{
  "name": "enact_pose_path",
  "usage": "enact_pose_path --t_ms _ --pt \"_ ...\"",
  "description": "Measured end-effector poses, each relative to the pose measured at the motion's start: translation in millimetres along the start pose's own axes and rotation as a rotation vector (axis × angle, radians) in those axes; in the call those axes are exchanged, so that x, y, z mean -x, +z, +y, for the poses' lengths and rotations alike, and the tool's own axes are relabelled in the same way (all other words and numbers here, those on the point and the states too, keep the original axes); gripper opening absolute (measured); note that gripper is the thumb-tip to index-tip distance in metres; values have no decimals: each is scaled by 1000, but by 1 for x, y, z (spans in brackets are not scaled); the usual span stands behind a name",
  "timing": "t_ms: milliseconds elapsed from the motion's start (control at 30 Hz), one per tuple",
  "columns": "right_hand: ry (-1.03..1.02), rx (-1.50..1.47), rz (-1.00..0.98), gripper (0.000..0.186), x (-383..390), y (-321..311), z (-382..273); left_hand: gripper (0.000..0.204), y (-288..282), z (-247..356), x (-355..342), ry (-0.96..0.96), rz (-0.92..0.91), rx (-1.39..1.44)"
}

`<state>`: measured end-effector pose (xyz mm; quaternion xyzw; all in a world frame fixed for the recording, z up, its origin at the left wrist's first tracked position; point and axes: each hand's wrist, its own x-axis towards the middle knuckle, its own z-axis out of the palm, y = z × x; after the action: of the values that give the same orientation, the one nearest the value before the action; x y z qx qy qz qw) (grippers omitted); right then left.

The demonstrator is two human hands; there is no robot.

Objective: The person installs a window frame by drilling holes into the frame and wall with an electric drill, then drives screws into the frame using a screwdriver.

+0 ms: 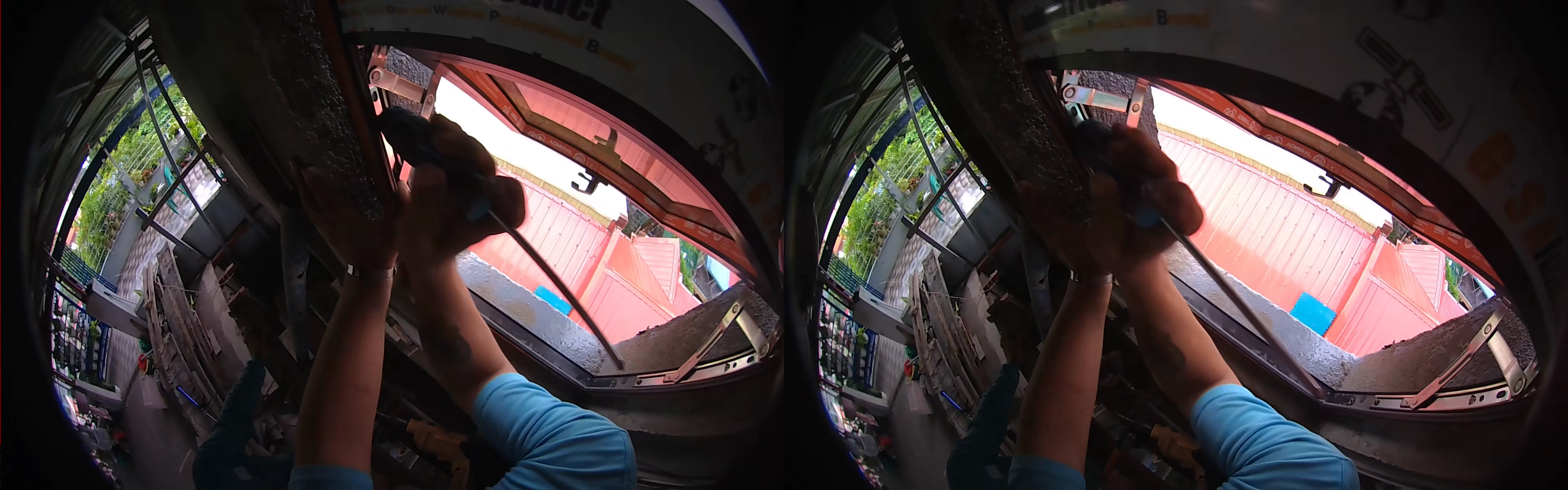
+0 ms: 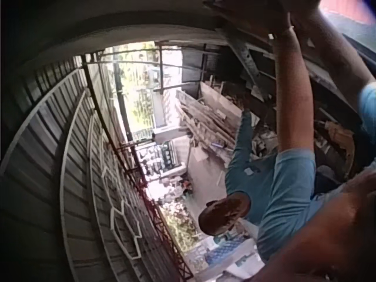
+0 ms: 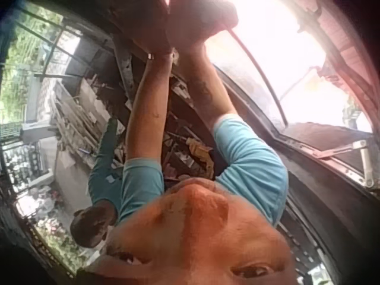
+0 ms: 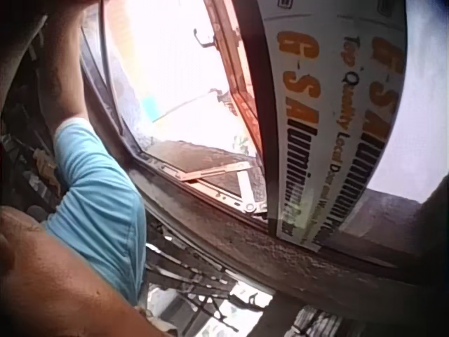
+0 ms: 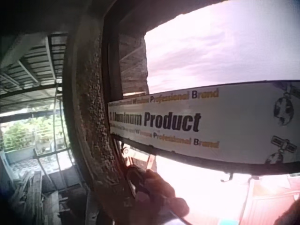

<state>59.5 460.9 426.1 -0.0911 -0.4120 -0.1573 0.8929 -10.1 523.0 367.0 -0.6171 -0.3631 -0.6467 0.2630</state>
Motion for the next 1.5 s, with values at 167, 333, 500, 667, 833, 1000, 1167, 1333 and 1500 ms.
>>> enact_pose_path --t_ms 167,333,500,667,833,1000,1167,1333,1500 --pt "-177 22 170 40 -22 -5 -18 98 -4 4 -5 37 5 -27" --pt "-165 -14 141 38 -25 -26 -35 99 -4 6 -6 -15 -10 -14" --pt "-117 96 -47 48 -19 -29 -25 98 -5 6 -6 1 5 -18" --pt "-118 26 -127 52 -13 -38 -26 96 -6 5 -7 -26 -20 -3" --pt "462 122 -520 32 3 -62 -33 93 -7 9 -9 -50 -1 -45" --pt "867 551 -760 34 -19 -108 -91 91 -13 16 -13 -85 -14 77" --pt "825 796 -844 37 -62 -115 -138 101 -39 26 -36 -171 -136 176" --pt "828 884 -894 37 -84 -97 -147 99 -52 40 -93 -99 -137 89" --pt "777 914 -942 39 -96 -91 -144 96 -41 42 -127 -20 -199 83"
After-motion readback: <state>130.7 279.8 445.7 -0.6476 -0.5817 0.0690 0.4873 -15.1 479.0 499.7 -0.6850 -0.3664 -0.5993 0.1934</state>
